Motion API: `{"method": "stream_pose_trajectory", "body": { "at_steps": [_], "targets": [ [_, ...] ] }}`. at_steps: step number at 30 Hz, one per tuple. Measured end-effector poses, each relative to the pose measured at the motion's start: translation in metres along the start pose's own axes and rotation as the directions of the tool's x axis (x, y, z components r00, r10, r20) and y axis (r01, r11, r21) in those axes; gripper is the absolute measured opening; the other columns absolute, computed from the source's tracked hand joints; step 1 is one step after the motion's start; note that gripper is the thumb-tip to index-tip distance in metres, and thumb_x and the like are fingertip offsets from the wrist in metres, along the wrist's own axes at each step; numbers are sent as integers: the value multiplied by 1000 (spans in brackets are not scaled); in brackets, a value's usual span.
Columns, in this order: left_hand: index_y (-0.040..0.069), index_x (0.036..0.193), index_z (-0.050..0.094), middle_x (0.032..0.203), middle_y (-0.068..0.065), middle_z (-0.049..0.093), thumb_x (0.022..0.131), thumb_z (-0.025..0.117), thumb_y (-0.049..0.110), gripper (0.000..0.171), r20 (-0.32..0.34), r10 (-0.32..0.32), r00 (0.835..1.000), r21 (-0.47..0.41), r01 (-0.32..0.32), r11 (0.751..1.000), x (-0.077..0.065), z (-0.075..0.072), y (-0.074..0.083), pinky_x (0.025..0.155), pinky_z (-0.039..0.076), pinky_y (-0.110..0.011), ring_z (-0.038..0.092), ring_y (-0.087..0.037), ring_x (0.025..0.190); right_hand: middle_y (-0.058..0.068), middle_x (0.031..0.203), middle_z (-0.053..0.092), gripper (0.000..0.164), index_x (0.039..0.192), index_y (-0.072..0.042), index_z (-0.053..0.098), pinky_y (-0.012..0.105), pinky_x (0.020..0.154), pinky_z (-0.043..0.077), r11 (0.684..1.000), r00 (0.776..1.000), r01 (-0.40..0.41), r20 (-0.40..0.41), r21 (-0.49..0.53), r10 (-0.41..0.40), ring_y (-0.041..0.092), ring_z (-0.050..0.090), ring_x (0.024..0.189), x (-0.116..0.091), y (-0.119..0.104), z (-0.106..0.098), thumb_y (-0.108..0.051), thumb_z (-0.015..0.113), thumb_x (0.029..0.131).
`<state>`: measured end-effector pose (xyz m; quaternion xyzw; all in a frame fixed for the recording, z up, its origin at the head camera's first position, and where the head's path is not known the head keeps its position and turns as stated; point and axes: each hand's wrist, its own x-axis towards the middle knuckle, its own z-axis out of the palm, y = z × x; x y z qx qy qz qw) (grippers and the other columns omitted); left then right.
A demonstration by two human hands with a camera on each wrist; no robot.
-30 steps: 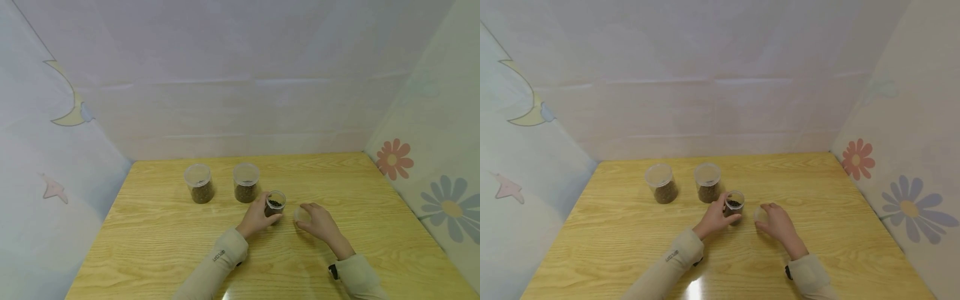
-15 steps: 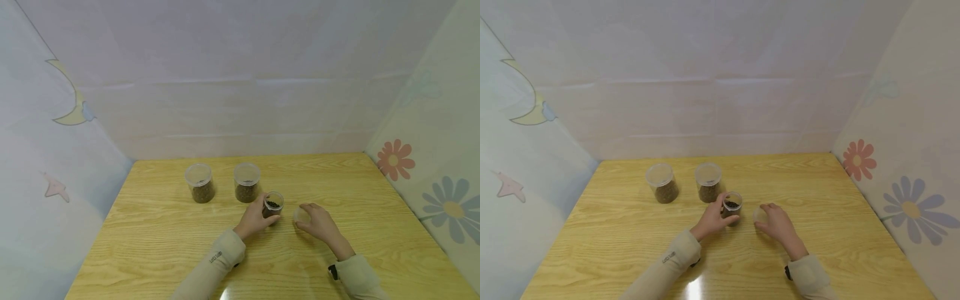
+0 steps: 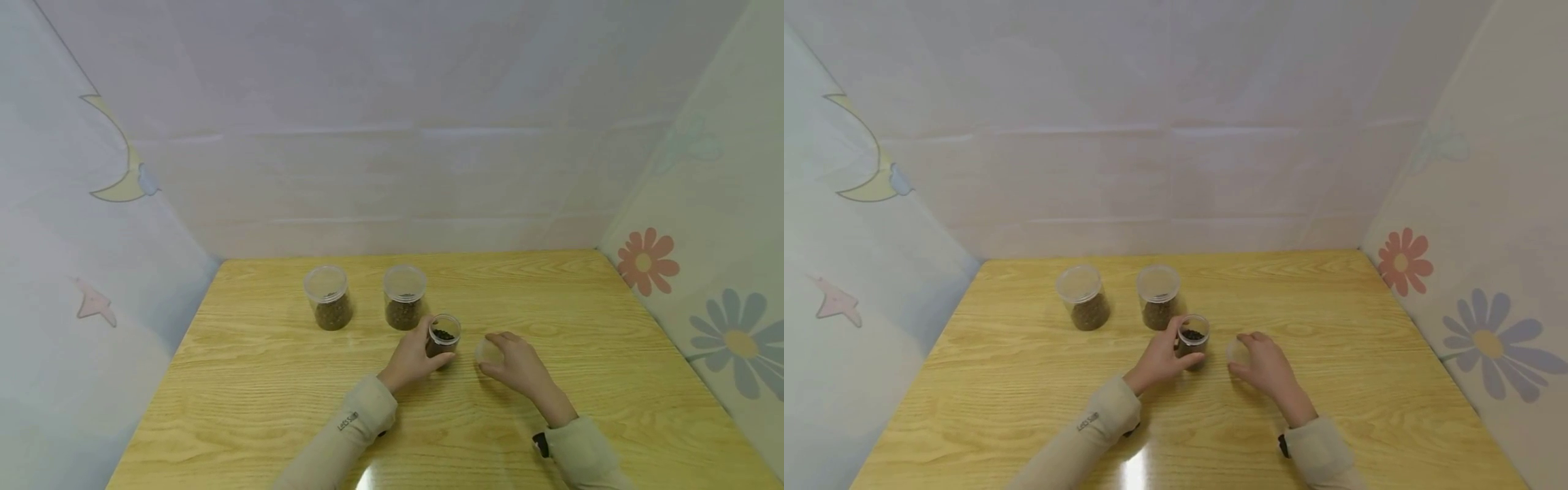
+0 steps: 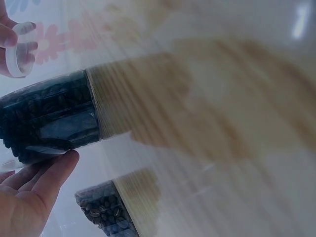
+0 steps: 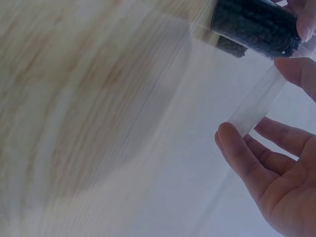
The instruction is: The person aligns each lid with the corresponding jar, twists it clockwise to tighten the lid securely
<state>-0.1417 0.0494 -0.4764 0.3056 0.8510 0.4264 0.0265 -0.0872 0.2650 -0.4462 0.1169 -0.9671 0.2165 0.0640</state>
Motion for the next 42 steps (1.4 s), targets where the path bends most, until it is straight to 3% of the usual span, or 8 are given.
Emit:
{"method": "stream_pose_trajectory", "body": {
  "at_steps": [21,42],
  "targets": [
    [6,136,27,118,-10,55,82,67,34,73,0,10,1000,-10,-10,1000,-9,-5,-7,85,47,-27,56,-17,105,24,102,59,52,112,9,58,48,73,49,1000,1000,17,5,6,-17,39,58,89,9,-6,6,-18,76,71],
    [6,134,28,117,-11,55,83,66,34,69,4,-49,999,-5,49,999,-19,-16,-8,83,49,-32,56,-22,104,24,105,60,54,114,9,57,48,74,50,999,999,45,16,18,-45,39,59,90,16,-18,8,-20,75,72]
  ]
}}
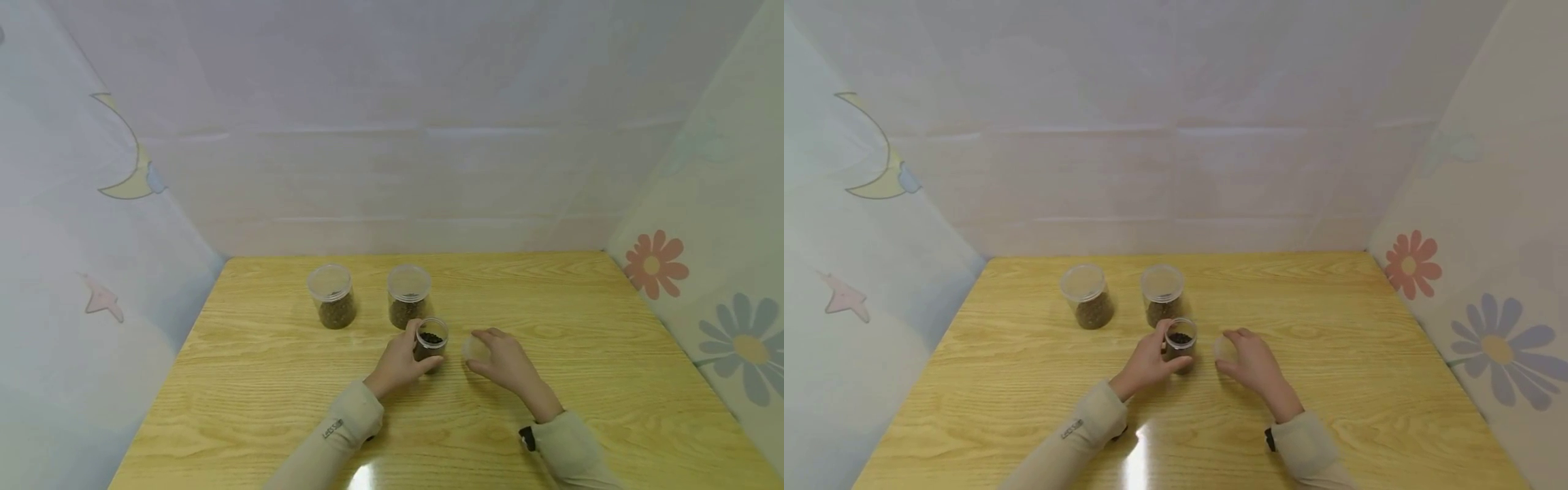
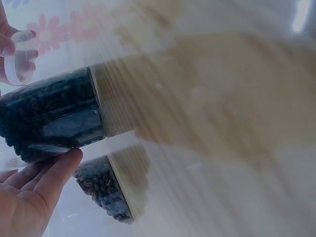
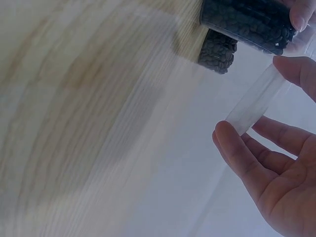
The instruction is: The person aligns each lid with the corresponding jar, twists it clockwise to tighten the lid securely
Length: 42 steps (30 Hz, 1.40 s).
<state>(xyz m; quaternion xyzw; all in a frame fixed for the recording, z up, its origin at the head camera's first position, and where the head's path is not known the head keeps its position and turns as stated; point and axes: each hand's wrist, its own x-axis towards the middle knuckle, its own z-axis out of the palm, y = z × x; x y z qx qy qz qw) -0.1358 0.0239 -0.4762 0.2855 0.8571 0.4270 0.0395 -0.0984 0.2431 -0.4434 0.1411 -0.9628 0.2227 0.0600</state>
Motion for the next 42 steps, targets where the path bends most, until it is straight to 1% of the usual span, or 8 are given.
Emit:
{"method": "stream_pose_trajectory", "body": {
  "at_steps": [3,7,17,24,31,38,42],
  "targets": [
    [6,134,29,116,-11,55,83,66,35,69,-4,-8,1000,-4,8,1000,-1,-1,-1,82,49,-32,56,-22,104,24,105,59,54,115,8,57,49,73,49,1000,1000,-12,18,-3,12,39,59,90,2,-2,0,-21,74,73],
    [5,133,30,114,-12,56,83,65,38,70,-17,5,1000,8,-5,1000,-3,-2,-3,80,49,-31,57,-22,102,25,107,58,53,115,8,57,49,74,49,1000,999,-20,32,-2,20,39,58,91,3,-5,0,-20,73,73],
    [4,130,31,107,-12,58,82,66,39,69,-36,29,999,53,-27,998,-4,-3,-5,74,49,-28,59,-20,93,23,106,59,54,115,8,57,49,75,49,1000,1000,6,18,5,-6,38,58,91,6,-7,4,-20,75,72],
    [4,130,31,109,-13,58,82,66,39,69,-49,39,998,64,-36,997,-7,-4,-7,76,50,-30,59,-22,96,23,106,59,54,115,8,57,49,75,49,1000,999,21,26,9,-22,39,58,91,6,-8,4,-20,75,72],
    [3,129,32,106,-12,58,82,66,38,68,-53,49,997,55,-46,997,-9,-6,-9,74,50,-30,59,-21,94,23,107,59,55,116,8,56,49,75,49,1000,999,14,42,13,-14,38,58,92,7,-9,6,-21,74,73],
    [5,129,33,107,-11,58,82,66,38,67,-60,34,998,60,-30,998,-11,-9,-12,73,50,-28,59,-19,93,23,108,59,55,116,8,56,48,76,49,1000,999,14,45,2,-14,38,58,93,8,-12,5,-20,75,73],
    [3,128,33,106,-11,58,81,67,38,67,-61,35,998,60,-31,998,-11,-10,-13,72,50,-28,59,-19,92,23,107,59,54,115,8,56,47,75,49,1000,999,20,46,2,-20,38,58,92,8,-13,4,-19,75,73]
  ]
}}
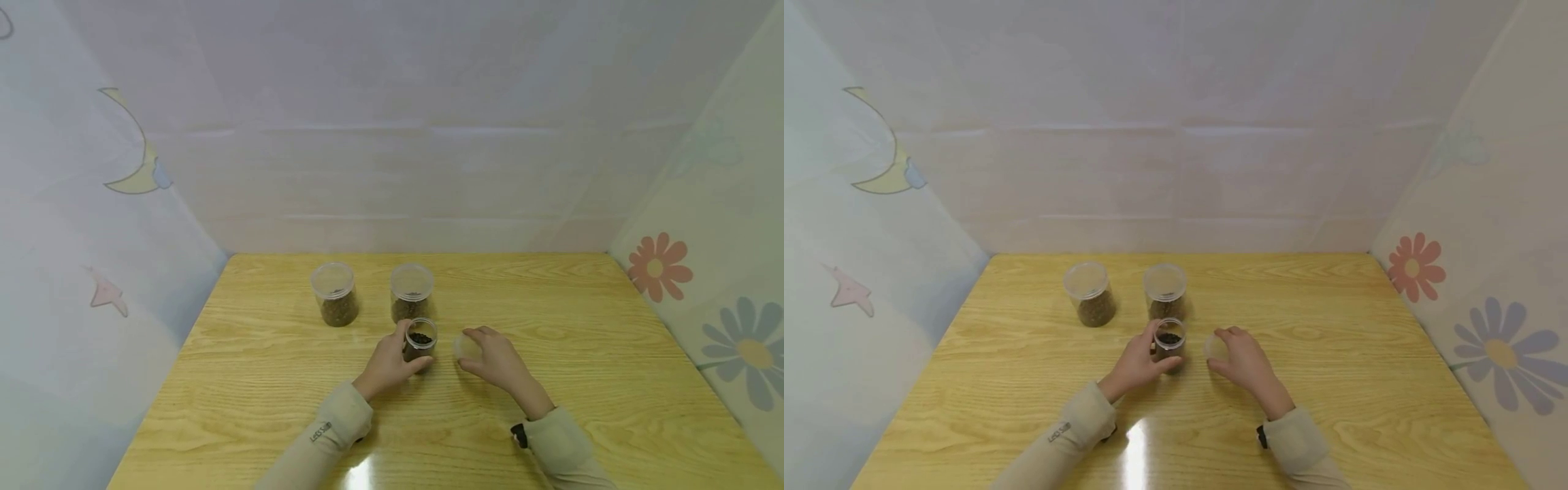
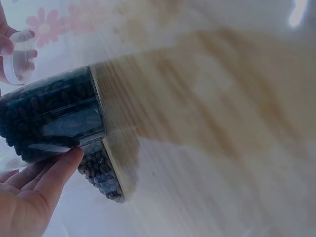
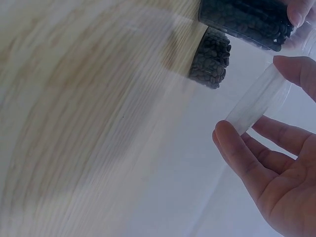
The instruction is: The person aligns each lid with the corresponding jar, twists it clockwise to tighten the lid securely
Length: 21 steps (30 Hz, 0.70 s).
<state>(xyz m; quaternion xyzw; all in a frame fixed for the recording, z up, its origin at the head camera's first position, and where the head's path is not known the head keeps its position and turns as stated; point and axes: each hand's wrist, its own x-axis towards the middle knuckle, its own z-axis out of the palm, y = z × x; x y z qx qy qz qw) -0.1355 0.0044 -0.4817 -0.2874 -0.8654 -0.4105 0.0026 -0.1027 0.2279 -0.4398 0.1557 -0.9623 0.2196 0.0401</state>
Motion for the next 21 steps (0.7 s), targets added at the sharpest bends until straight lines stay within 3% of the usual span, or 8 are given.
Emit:
{"method": "stream_pose_trajectory", "body": {
  "at_steps": [9,21],
  "targets": [
    [4,131,31,111,-14,58,82,68,33,68,8,-9,1000,-26,9,1000,-4,-6,0,76,51,-33,59,-25,98,22,106,59,53,116,8,56,47,75,49,1000,1000,4,2,0,-4,37,58,91,1,1,1,-19,75,74],
    [6,133,30,109,-11,59,82,68,34,70,21,-38,999,-18,38,999,-7,-12,1,77,50,-33,59,-22,98,22,105,59,54,116,8,56,47,73,50,1000,1000,5,-1,11,-5,37,58,90,1,-3,0,-19,75,73]
  ]
}}
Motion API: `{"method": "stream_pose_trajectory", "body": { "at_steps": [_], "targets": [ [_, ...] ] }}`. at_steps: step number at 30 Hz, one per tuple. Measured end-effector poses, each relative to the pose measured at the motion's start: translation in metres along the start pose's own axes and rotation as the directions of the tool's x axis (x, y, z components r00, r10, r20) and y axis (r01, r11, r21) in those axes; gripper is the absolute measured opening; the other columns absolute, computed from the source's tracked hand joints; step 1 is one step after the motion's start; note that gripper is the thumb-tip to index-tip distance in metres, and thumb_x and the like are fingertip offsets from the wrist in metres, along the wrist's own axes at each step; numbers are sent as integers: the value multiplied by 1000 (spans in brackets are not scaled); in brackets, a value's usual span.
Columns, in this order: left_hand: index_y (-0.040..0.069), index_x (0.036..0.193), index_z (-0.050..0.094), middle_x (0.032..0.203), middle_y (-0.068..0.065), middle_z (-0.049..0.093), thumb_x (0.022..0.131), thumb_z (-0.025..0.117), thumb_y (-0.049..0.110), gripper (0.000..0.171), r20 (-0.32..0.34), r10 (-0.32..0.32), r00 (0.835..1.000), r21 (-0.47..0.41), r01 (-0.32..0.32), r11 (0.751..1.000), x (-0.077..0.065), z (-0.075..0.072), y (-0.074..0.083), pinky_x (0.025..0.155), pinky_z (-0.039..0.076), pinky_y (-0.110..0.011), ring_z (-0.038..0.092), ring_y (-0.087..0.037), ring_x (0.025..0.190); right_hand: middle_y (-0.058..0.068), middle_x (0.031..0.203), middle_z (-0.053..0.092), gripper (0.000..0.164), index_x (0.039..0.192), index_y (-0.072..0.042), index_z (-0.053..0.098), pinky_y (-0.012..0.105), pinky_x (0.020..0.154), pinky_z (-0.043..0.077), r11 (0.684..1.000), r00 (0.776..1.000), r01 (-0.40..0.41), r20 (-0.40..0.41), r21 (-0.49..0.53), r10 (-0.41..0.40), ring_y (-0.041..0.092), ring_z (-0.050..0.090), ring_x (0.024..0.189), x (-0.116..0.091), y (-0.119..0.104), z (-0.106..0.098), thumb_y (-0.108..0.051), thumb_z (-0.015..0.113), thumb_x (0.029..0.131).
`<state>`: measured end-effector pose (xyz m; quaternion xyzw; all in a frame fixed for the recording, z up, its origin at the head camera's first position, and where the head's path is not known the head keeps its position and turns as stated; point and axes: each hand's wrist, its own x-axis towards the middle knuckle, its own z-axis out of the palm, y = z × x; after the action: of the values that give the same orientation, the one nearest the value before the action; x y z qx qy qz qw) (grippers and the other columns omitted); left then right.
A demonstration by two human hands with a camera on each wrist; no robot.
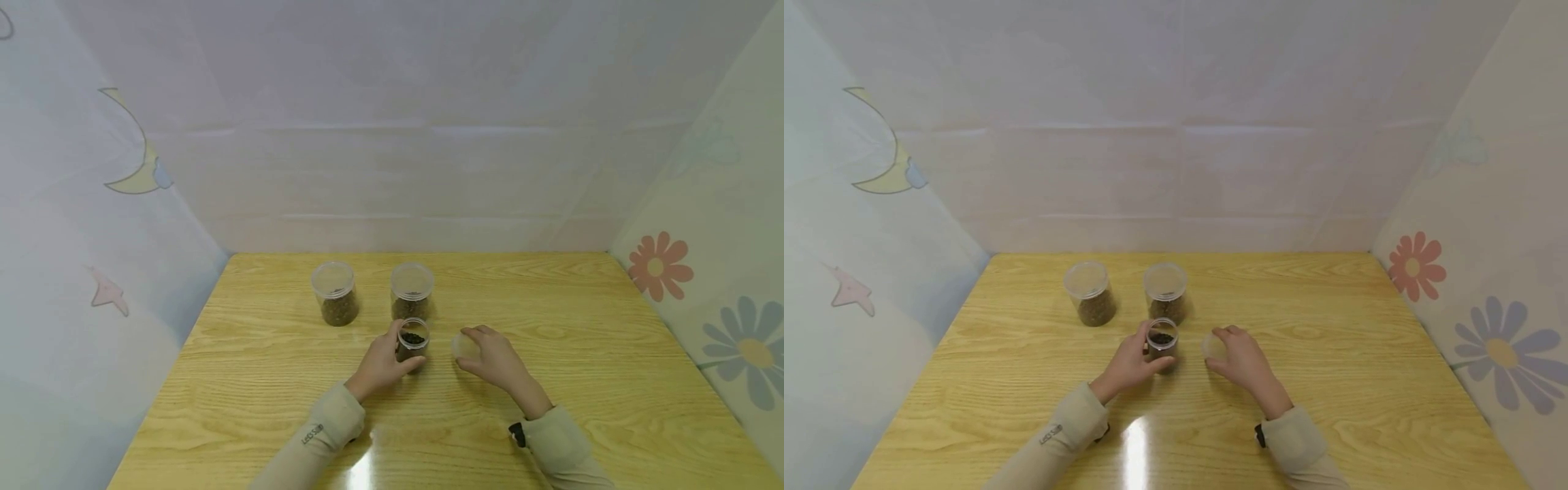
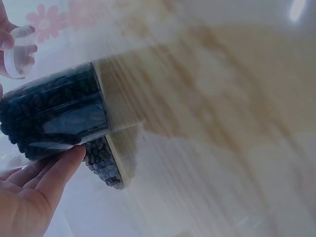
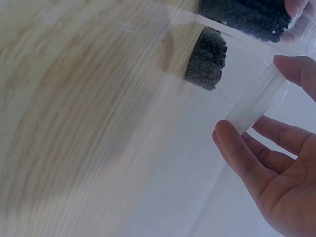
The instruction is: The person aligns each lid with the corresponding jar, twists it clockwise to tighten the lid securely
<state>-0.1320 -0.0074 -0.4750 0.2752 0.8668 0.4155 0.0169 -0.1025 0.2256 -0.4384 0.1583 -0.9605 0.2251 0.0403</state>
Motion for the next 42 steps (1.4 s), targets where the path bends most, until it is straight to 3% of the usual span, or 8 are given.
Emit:
{"method": "stream_pose_trajectory", "body": {
  "at_steps": [17,31,42],
  "targets": [
    [5,133,30,114,-10,57,81,69,30,69,16,16,1000,38,-16,999,0,-4,4,82,48,-33,56,-21,103,21,103,59,53,115,8,57,45,71,51,1000,1000,5,-21,-1,-5,36,59,87,0,0,-2,-18,75,73],
    [2,126,39,107,-10,60,78,73,27,64,57,20,998,139,-28,990,-1,-12,13,75,50,-32,60,-21,93,21,102,60,54,114,8,57,45,71,51,1000,999,21,-40,-17,-21,35,60,87,-1,0,-2,-19,76,72],
    [3,127,41,110,-11,60,76,74,31,67,87,1,996,235,-21,972,-2,-17,18,79,49,-36,60,-23,96,22,102,60,53,114,9,57,46,72,50,1000,999,18,-40,-18,-19,36,59,88,-2,0,-3,-18,76,72]
  ]
}}
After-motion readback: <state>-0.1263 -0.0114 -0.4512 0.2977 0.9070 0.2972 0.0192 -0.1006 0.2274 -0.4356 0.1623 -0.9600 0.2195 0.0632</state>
